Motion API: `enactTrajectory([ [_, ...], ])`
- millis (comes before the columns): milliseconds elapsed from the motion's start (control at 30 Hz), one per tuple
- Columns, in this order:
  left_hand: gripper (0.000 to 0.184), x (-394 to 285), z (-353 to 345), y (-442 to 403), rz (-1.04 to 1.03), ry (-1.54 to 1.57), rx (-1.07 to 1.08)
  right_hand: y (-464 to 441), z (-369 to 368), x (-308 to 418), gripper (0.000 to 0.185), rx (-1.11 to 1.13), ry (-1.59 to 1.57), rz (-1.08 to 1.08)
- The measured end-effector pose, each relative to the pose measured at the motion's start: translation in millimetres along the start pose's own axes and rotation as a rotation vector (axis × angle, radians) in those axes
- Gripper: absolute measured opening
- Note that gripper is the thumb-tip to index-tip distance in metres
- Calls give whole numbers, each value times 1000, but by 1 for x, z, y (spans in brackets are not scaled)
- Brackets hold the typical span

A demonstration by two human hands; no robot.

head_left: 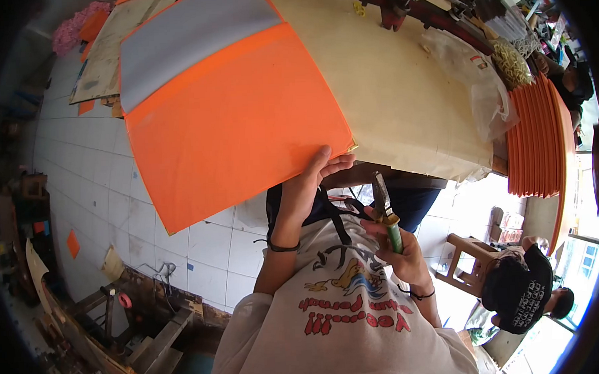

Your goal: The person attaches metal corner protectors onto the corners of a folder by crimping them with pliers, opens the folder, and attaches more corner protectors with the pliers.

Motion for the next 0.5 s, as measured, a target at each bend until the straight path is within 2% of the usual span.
enactTrajectory([
  [500,33,0,0,-2,-11,-27,-16,-16,-9,4,64,27,148,-52],
])
Point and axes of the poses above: each hand's wrist, its own y-axis away from the middle knuckle, its own z-axis out of the back of the hand, x = y × z, the point moved 7 cm from there along -y, towards the middle knuckle, and after that the axes turned 7 degrees about -z, right-handed, at the moved point
